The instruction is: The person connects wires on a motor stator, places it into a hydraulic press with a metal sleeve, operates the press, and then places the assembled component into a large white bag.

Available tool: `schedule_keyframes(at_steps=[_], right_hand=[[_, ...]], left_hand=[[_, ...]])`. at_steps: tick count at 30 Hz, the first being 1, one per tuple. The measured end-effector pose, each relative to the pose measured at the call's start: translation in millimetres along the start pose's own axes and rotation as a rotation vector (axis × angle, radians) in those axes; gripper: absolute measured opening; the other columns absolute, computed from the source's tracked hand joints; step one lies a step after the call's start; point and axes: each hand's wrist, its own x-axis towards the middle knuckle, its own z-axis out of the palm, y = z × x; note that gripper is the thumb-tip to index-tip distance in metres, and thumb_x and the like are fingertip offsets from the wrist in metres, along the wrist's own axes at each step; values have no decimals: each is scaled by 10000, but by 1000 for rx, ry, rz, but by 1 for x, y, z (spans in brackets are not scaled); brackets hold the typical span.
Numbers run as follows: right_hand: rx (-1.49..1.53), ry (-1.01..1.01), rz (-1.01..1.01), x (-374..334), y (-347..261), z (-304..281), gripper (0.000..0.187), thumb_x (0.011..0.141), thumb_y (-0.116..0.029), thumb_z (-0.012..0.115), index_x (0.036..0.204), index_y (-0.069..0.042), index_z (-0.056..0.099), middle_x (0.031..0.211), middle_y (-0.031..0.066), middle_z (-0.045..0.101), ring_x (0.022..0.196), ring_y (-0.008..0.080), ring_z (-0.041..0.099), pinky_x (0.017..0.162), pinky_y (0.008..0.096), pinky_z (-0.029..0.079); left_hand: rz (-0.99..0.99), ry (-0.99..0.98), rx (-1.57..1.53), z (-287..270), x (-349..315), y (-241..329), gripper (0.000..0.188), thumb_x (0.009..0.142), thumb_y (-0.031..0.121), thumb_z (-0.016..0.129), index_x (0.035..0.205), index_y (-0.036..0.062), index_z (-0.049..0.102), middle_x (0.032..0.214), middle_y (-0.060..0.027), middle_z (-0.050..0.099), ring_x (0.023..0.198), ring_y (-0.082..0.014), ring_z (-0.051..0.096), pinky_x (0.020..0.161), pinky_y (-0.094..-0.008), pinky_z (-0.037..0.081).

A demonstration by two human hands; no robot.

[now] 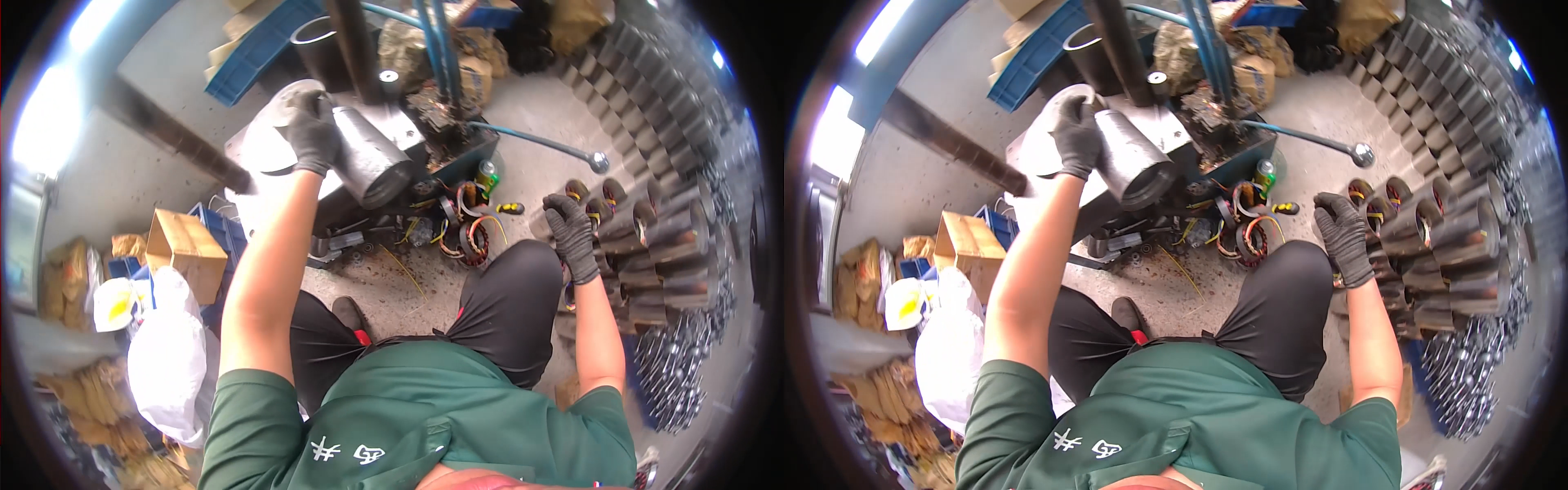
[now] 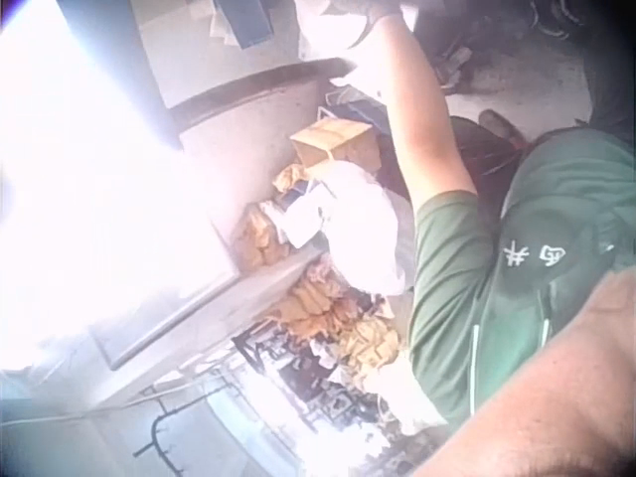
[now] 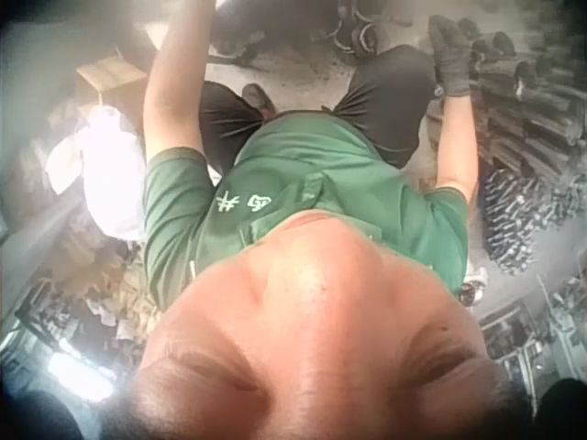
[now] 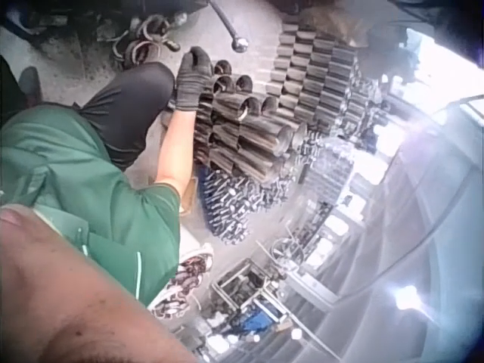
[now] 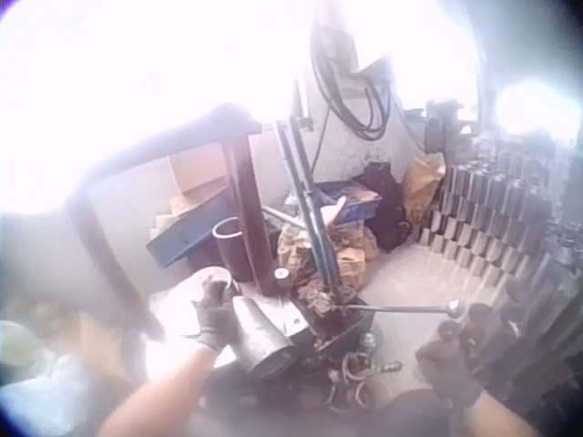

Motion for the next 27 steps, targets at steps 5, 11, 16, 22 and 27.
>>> schedule_keyframes(at_steps=[5,11,16,22,27], right_hand=[[538,-526,158,46,-169,79,449,942,-144,649,1364,2,607,1305,107,658,1206,217,618,1075,355,468],[1122,-476,551,58,-178,239,558,908,-355,722,1295,33,617,1254,122,671,1167,255,625,1054,382,480],[1320,-85,962,84,-259,274,643,886,-287,748,1402,-2,493,1236,199,640,1080,381,653,978,507,542],[747,-455,280,96,-233,277,440,963,-115,623,1367,44,548,1310,189,641,1180,288,635,1040,406,518],[-143,-351,-567,145,-256,265,240,918,10,646,1151,-3,701,1168,208,707,1071,306,682,962,415,535]], left_hand=[[58,-50,85,-46,-59,-18,247,1022,185,584,1233,73,649,1164,-187,637,1085,-354,639,947,-403,531],[-569,-41,-356,-27,-95,-21,371,999,171,649,1348,91,550,1078,-96,613,908,-175,614,786,-358,547],[-1026,-99,-771,-23,-99,-34,499,988,253,647,1419,70,471,965,-106,633,793,-158,603,663,-342,544],[-1104,-225,-744,-39,-80,-33,785,866,555,586,1304,-97,585,1180,-289,693,1113,-363,688,978,-403,522],[-1223,-16,-1322,-33,-67,-15,669,921,448,713,1228,-138,615,1108,-265,708,919,-326,733,803,-386,610]])
